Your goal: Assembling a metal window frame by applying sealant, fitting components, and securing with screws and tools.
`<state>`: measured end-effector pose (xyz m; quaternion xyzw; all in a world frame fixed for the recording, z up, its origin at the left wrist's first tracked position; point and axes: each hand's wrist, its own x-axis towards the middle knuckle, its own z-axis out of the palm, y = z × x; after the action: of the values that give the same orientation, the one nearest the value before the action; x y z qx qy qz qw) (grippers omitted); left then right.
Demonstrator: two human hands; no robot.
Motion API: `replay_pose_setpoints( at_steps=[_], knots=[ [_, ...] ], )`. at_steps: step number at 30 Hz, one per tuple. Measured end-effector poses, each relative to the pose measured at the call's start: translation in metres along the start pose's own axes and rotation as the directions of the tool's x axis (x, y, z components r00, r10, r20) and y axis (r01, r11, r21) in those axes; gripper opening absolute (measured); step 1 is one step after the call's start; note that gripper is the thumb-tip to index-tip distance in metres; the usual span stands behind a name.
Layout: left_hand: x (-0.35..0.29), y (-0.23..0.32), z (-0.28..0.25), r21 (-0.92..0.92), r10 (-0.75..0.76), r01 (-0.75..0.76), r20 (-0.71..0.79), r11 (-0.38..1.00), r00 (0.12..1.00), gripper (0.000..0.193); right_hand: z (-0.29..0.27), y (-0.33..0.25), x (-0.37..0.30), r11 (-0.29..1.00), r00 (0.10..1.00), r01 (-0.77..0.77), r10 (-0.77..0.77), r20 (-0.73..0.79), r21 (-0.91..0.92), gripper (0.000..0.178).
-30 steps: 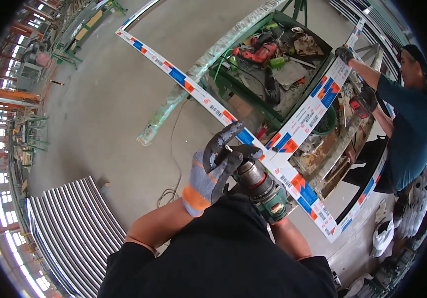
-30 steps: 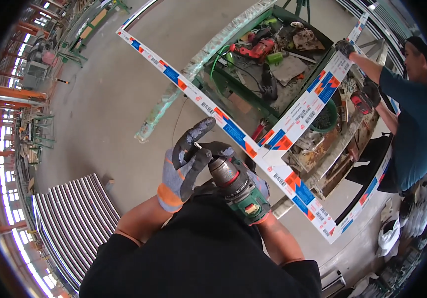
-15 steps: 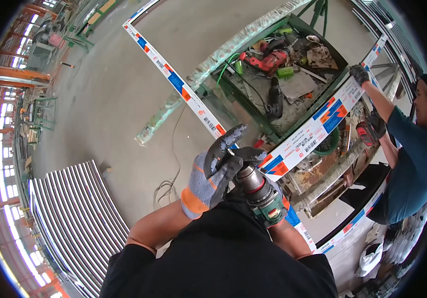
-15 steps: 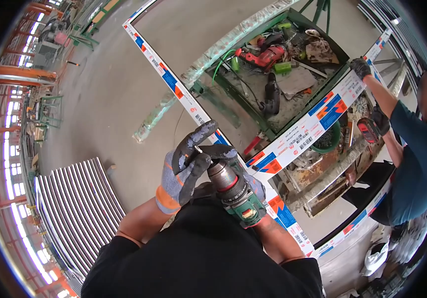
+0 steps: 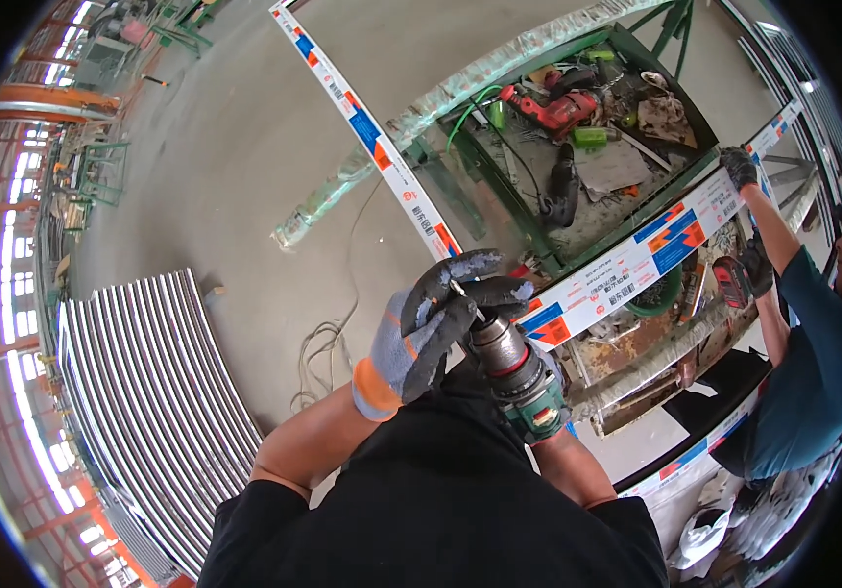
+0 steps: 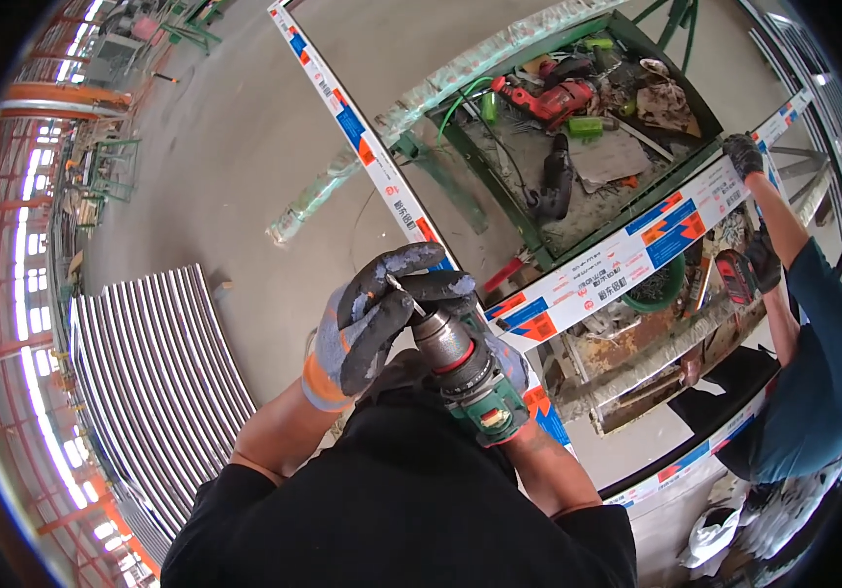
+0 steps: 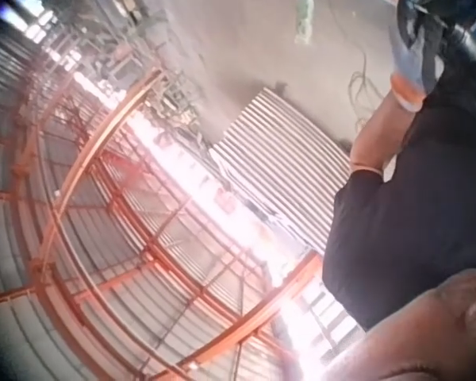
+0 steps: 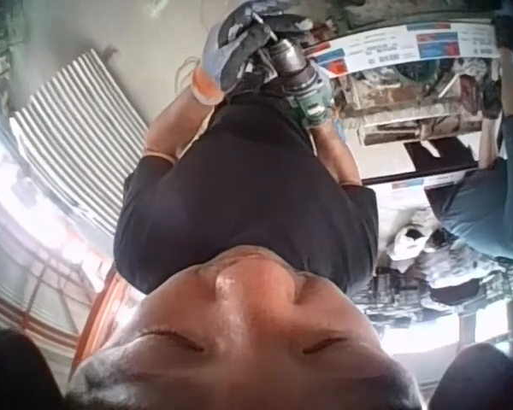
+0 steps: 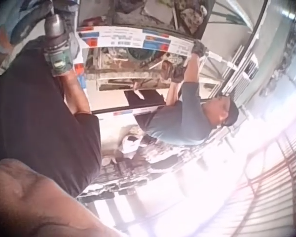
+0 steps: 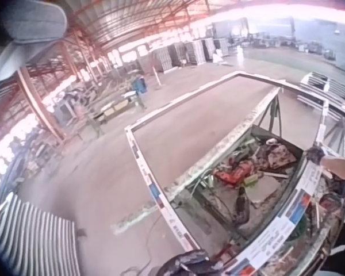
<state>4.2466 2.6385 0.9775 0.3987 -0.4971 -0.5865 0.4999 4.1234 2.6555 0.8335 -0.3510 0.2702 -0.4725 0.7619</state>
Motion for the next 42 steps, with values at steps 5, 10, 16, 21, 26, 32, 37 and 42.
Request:
replay_pose_setpoints(
  at_steps=[5,10,16,21,26,32,37,42],
  knots=[
    [-0.013,0.008,0.002,-0.277,-0.181,0.151,-0.085,0.949,0.98,0.04,0.014,-0.011,-0.004,0.954,0.956,-0.291,0.293,-0.022,0.077,0.022],
    [-0.027,0.012,0.005,-0.246,-0.171,0.15,-0.068,0.958,0.983,0.037,-0.046,0.076,-0.022,0.777,0.861,-0.508,0.461,0.213,0.371,0.029],
    [-0.045,0.016,0.007,-0.333,-0.201,0.144,-0.144,0.932,0.969,0.027,-0.042,0.071,-0.051,0.974,0.96,-0.186,0.208,0.185,-0.131,0.032],
    [-0.06,-0.001,0.007,-0.374,-0.157,0.043,-0.282,0.926,0.946,0.031,0.052,-0.077,-0.041,0.624,0.936,-0.222,0.351,0.015,-0.749,0.033],
    [-0.069,-0.012,0.022,-0.374,-0.124,-0.058,-0.445,0.926,0.887,0.033,0.055,-0.031,-0.045,0.629,0.958,0.281,-0.134,0.255,-0.725,0.021],
    [-0.081,-0.02,0.018,-0.467,-0.179,-0.082,-0.489,0.881,0.854,0.028,0.04,0.003,-0.048,0.87,0.996,0.024,0.02,0.085,-0.493,0.03],
    [-0.086,-0.021,0.014,-0.402,-0.177,-0.053,-0.512,0.914,0.841,0.027,0.029,0.019,-0.054,0.833,0.996,0.049,0.0,0.09,-0.551,0.03],
    [-0.089,-0.024,0.01,-0.429,-0.194,-0.059,-0.521,0.901,0.831,0.026,0.031,0.017,-0.058,0.619,0.957,0.286,-0.153,0.245,-0.732,0.024]
  ],
)
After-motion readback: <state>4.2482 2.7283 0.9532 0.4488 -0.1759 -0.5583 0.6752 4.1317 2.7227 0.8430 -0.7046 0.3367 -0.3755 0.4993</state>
